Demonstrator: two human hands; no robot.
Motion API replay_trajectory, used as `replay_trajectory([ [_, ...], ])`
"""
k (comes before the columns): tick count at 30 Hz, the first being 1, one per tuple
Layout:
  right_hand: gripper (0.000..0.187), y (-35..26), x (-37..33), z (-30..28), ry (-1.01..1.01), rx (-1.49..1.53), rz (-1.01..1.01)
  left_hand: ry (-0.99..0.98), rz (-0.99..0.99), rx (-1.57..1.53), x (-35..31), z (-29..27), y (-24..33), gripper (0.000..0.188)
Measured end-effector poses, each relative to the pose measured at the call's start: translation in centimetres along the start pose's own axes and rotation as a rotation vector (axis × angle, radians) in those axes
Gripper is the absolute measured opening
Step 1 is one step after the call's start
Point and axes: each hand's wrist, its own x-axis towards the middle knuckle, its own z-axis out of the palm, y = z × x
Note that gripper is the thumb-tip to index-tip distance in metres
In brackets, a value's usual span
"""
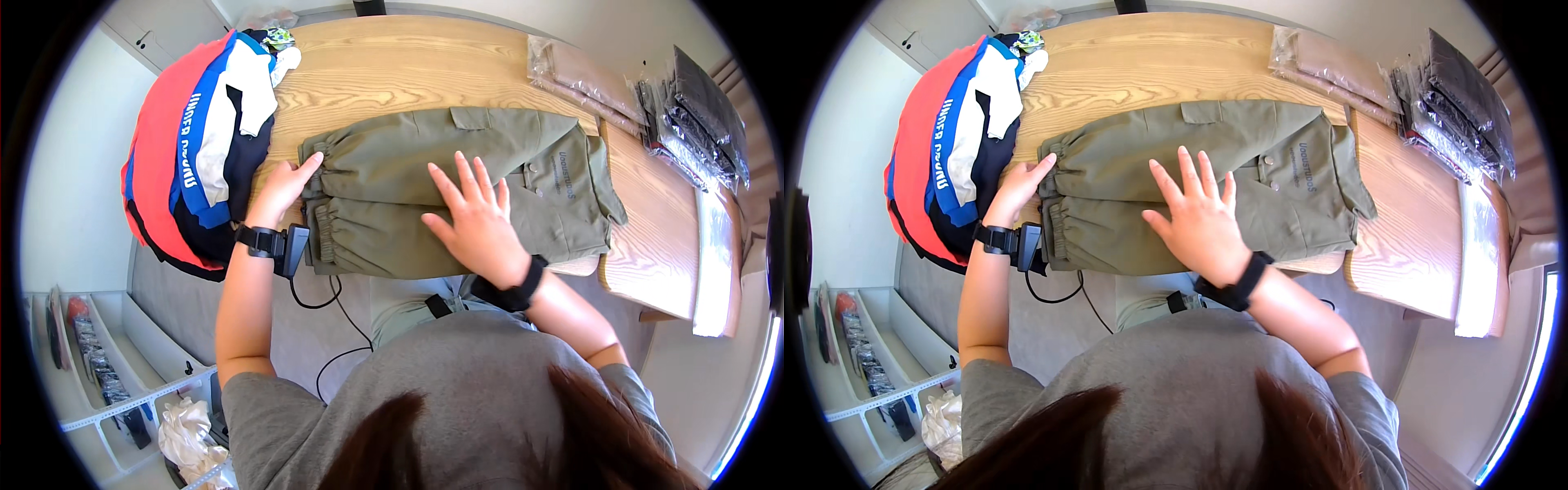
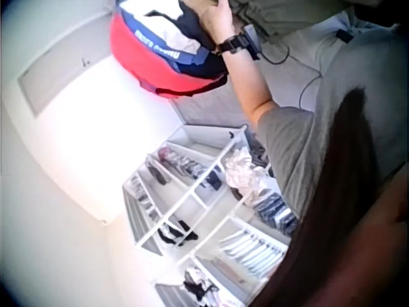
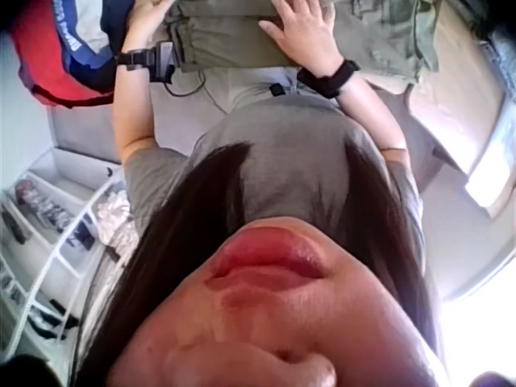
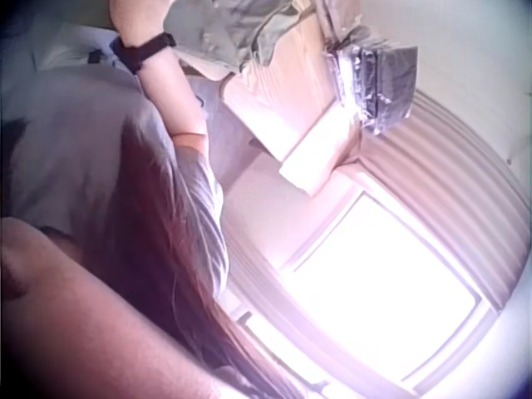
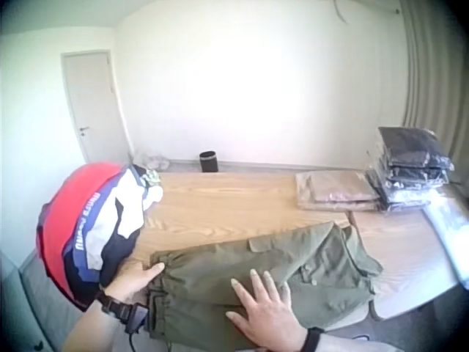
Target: Folding a green jacket and placing it inside a transparent plastic bag on a wooden table.
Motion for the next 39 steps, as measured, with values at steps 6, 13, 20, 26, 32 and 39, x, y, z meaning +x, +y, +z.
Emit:
replay_trajectory([
  [6,0.062,0.5,-2.2,3.4,0.044,-0.159,-0.013,-0.12,0.01,-0.173,-2.2,1.4,1.4,0.049],
  [13,0.062,3.6,0.5,3.6,-0.035,-0.092,-0.144,0.07,0.162,-0.46,-2.2,3.7,-0.4,0.037],
  [20,0.064,1.3,1.5,0.1,-0.17,0.095,-0.069,-0.265,-0.226,-0.908,-3.6,1.4,-2.0,0.05],
  [26,0.062,-4.2,5.2,3.5,-0.207,0.074,-0.169,-0.345,-0.217,-0.93,-5.0,2.0,-0.7,0.054],
  [32,0.067,-5.1,4.7,4.5,-0.467,0.055,-0.148,-0.154,-0.056,-0.729,-5.2,4.3,-0.8,0.045],
  [39,0.063,-2.4,3.1,2.2,-0.148,0.059,-0.119,-0.069,-0.013,-0.769,-6.1,4.0,-0.6,0.036],
])
